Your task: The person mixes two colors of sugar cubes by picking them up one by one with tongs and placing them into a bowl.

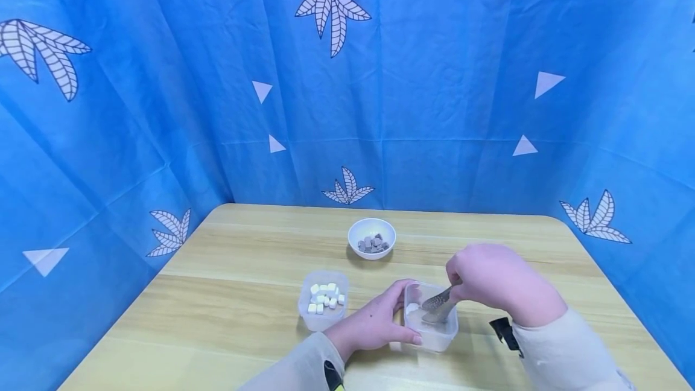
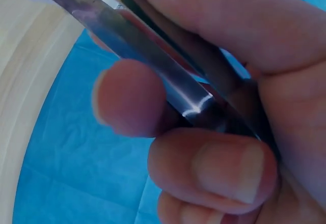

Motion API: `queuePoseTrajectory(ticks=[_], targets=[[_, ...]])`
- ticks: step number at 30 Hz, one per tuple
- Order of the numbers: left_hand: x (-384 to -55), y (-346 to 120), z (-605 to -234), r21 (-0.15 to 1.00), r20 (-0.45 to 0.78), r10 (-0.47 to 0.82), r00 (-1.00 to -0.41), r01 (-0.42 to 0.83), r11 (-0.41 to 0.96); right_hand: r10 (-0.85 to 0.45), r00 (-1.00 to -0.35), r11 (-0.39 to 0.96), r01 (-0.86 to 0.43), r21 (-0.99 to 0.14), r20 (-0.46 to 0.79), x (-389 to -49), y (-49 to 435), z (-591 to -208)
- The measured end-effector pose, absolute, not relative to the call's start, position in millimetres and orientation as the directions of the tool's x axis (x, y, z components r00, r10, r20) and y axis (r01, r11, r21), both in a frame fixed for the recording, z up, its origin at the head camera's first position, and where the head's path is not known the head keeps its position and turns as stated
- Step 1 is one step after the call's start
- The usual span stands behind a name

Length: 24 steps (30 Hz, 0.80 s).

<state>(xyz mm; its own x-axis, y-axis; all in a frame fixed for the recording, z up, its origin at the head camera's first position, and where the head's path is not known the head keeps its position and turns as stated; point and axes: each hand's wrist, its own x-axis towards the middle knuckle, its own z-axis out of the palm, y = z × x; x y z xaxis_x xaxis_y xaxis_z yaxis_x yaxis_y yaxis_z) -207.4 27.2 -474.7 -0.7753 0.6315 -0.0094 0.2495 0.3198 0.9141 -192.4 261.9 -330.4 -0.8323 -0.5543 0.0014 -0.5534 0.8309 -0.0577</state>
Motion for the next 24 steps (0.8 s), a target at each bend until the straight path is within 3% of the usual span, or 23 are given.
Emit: queuePoseTrajectory(ticks=[24], targets=[[-207.2,26.3,-477.8,0.919,0.049,0.651,-0.758,0.290,0.269,-0.604,-0.785,0.771,-0.619,-0.148,0.136,-185.3,285.8,-315.3]])
